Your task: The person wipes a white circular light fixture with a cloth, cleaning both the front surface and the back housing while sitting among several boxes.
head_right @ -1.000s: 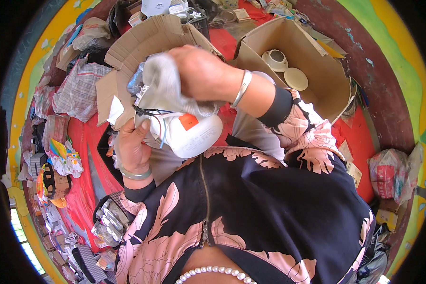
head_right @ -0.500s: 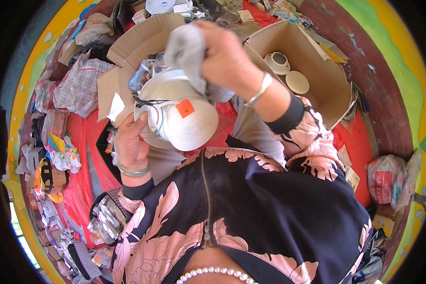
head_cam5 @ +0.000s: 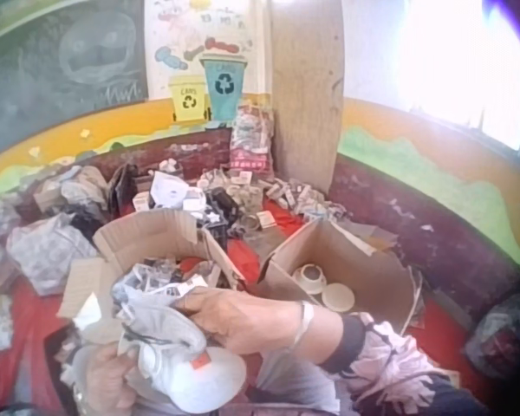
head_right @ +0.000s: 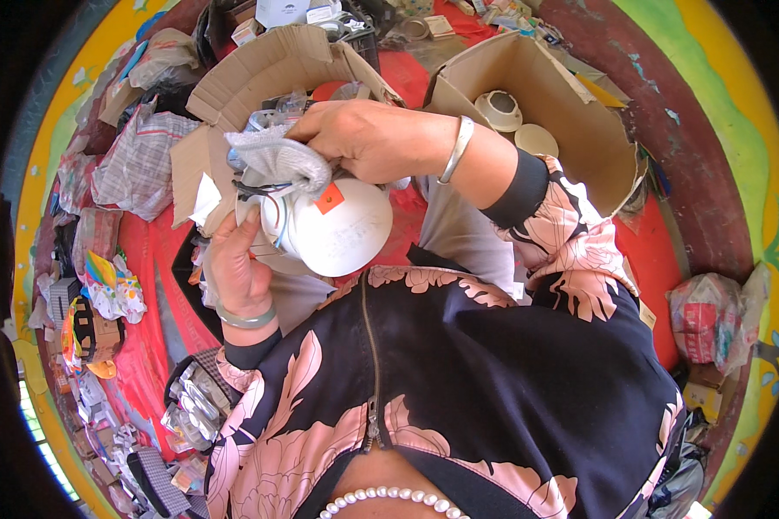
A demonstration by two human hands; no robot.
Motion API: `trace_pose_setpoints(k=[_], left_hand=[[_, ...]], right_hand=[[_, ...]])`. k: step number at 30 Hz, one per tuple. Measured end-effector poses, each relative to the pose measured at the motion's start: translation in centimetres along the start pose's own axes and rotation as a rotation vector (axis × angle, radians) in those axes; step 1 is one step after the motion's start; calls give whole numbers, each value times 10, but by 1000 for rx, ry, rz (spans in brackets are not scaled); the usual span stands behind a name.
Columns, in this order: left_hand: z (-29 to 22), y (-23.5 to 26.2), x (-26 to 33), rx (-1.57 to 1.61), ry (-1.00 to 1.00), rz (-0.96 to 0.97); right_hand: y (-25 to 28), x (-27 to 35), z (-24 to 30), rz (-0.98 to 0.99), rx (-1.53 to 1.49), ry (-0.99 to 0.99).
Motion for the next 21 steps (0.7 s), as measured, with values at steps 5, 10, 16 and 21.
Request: trace_pose_setpoints(k=[5,10,16,21], left_hand=[[4,20,-4,21,-7,-41],[1,33,-8,82,-33,-160],[-2,22,-11,124,-35,-118],[-7,11,-11,93,10,-230]], right_hand=[[5,27,-8,-78,-112,-161],[25,44,-8,-154,-256,-340],[4,11,-8,-562,-485,-273],[-24,4,-18,-333,-465,-333]])
Point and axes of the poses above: each hand's wrist, its own x-axis away from the middle knuckle, its own y-axis out of the back of the hand, z = x × y, the point moved 1 cm from there along -x, towards the middle knuckle, and after that the axes turned 14 degrees about -x, right-handed, at the moved point
